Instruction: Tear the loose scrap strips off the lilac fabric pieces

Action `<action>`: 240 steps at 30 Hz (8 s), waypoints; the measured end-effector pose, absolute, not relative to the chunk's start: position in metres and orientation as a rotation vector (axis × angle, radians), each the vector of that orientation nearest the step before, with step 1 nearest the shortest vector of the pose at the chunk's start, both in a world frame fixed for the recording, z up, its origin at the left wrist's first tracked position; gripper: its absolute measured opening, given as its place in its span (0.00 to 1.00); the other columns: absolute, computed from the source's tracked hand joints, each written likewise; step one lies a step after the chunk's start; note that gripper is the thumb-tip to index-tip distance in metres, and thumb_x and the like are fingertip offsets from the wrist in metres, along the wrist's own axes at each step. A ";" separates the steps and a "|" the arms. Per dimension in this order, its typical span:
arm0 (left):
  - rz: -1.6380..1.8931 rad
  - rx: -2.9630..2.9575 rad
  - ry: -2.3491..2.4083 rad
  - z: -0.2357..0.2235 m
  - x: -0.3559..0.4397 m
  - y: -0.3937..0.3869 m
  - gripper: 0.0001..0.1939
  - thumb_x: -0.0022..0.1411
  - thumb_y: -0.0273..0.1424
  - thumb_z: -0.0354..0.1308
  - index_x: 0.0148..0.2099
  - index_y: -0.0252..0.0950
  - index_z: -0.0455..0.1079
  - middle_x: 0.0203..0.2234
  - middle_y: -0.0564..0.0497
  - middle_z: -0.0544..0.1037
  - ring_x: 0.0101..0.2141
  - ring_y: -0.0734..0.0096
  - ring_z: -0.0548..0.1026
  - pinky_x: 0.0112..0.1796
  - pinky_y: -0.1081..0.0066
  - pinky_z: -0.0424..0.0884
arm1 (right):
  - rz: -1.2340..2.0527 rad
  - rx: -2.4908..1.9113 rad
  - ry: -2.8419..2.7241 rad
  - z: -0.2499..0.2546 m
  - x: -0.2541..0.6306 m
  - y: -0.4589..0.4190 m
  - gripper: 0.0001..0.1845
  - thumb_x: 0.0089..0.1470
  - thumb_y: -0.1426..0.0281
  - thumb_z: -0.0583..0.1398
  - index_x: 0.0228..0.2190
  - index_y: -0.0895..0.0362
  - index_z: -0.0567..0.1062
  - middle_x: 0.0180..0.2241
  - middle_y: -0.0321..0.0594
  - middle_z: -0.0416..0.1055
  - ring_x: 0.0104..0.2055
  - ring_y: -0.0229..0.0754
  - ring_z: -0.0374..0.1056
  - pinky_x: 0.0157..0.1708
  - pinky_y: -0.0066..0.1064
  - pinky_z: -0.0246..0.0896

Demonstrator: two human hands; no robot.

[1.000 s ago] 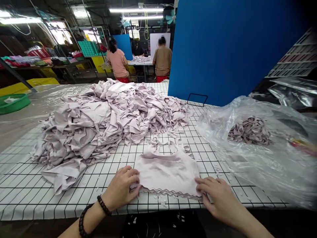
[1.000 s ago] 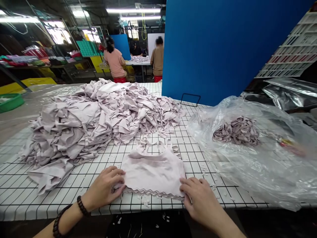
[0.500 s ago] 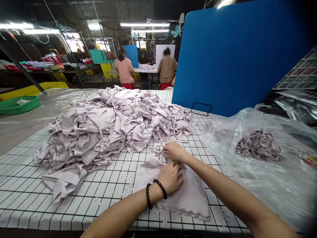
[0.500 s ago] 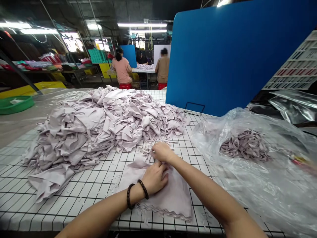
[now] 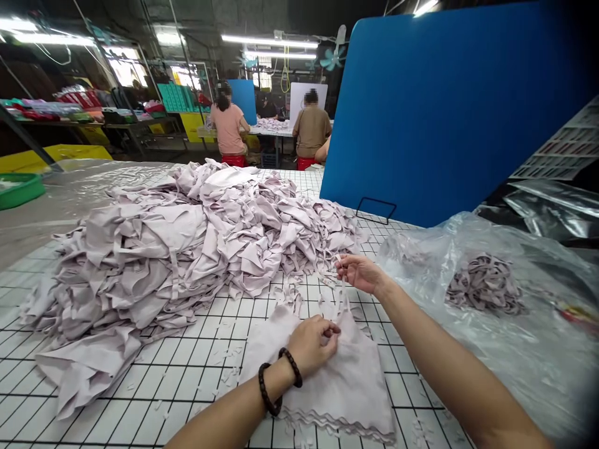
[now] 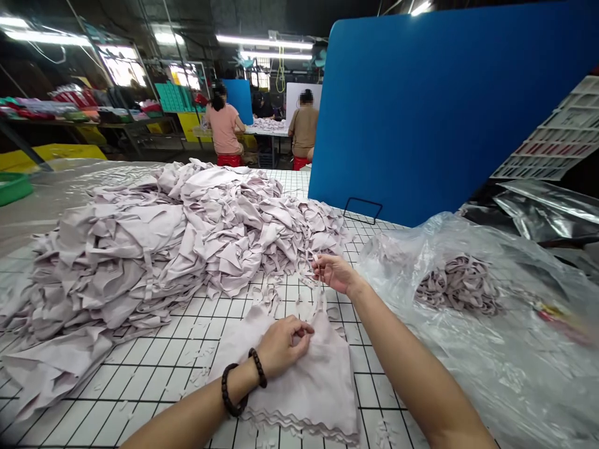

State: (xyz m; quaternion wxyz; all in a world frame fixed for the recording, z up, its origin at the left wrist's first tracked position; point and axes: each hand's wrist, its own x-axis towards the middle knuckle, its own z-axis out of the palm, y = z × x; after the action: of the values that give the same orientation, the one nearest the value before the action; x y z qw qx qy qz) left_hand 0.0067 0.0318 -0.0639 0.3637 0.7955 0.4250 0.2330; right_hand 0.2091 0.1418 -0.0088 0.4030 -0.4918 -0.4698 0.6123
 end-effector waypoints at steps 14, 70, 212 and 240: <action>0.561 2.089 1.086 -0.061 0.007 0.028 0.12 0.61 0.34 0.51 0.44 0.46 0.73 0.32 0.51 0.72 0.37 0.67 0.71 0.37 0.69 0.64 | 1.240 -1.272 -1.060 0.000 0.241 0.132 0.24 0.30 0.80 0.58 0.35 0.55 0.64 0.19 0.23 0.57 0.18 0.29 0.52 0.20 0.24 0.53; 0.491 2.319 1.192 -0.064 -0.004 0.028 0.23 0.55 0.52 0.56 0.26 0.37 0.73 0.30 0.48 0.73 0.37 0.63 0.64 0.36 0.64 0.56 | 0.665 -1.461 -2.458 -0.026 0.174 0.010 0.07 0.53 0.73 0.55 0.26 0.58 0.71 0.27 0.38 0.69 0.31 0.38 0.63 0.33 0.28 0.54; 0.976 0.412 0.578 -0.051 -0.065 0.047 0.18 0.64 0.40 0.52 0.51 0.35 0.65 0.51 0.41 0.70 0.37 0.66 0.75 0.32 0.68 0.73 | 1.332 -1.405 -1.838 -0.013 0.079 0.050 0.10 0.44 0.65 0.64 0.21 0.58 0.72 0.26 0.35 0.68 0.27 0.35 0.62 0.24 0.26 0.55; 0.558 1.877 1.560 -0.062 -0.095 0.024 0.16 0.47 0.50 0.63 0.30 0.44 0.77 0.37 0.49 0.71 0.44 0.57 0.63 0.43 0.60 0.57 | 1.438 -1.483 -1.306 -0.059 0.073 0.030 0.11 0.40 0.65 0.66 0.23 0.57 0.71 0.21 0.33 0.65 0.23 0.35 0.58 0.24 0.27 0.53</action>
State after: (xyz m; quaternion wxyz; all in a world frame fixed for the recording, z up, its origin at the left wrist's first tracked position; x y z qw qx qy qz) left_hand -0.0949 0.0241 -0.0615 0.3135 0.7120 0.5916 0.2116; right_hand 0.0733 0.0302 -0.0588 0.3417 -0.5703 -0.5020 0.5531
